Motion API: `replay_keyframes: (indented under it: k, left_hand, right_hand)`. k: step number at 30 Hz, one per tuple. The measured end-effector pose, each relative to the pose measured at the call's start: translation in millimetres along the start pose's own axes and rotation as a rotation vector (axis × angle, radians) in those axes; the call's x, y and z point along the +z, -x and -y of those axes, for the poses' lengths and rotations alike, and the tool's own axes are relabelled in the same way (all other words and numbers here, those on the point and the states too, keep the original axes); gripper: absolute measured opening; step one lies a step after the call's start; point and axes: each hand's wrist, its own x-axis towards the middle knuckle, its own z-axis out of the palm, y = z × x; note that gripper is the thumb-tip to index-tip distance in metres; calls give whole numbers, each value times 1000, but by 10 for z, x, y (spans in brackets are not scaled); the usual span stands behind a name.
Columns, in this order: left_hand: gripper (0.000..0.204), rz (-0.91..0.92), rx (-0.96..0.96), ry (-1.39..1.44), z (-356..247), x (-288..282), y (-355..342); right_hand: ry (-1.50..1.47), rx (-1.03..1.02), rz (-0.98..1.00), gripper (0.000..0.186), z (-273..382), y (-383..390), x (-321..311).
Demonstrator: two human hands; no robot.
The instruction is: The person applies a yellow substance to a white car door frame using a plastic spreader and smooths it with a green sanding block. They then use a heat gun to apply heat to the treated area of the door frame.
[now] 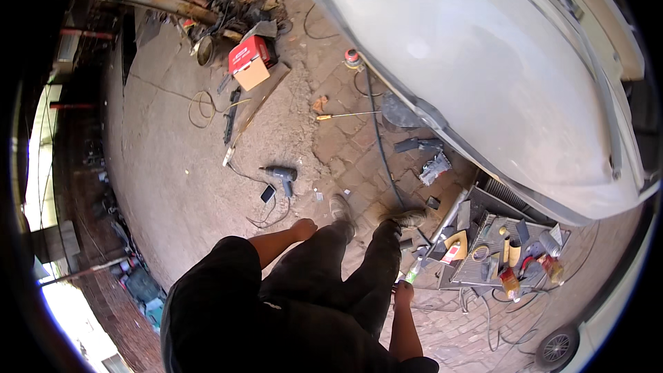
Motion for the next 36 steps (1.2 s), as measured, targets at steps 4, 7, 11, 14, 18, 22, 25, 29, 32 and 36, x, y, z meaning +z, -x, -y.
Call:
replay_keyframes:
  k: [4,7,11,14,18,22,25,29,32,36]
  left_hand:
    - [28,-16,-73,229,55,431,394]
    - [27,-182,-271,546,254,702,605]
    - [27,-191,-169,345,806,1035,830]
    - [32,-269,-562,863,1302,823,1036]
    - [33,-365,-909,1116,1718,870,1190]
    - [33,-305,-1016,1261,1983,813,1192]
    - [33,-349,-1002,1328,2142,907,1029]
    - [37,-386,-1003,1414,2621,1081,706]
    - [51,-416,-1157,1458,3120,1287,339]
    - [77,-472,-1437,1520,3967,1615,-148]
  right_hand:
    - [275,-108,23,28,374,53,355]
    - [780,-449,-135,29,654,79,826]
    - [943,-619,18,26,1427,336,1848]
    - [964,-720,155,24,1762,467,2767]
    - [1059,-826,409,24,1890,417,3773]
    - [1269,-716,538,25,1895,350,4513]
    - [1410,-742,601,25,2033,474,5056]
    - [1420,-628,635,25,2036,345,5364]
    - [1484,-565,626,24,2048,318,5515]
    - [1480,-557,644,24,1888,155,5754]
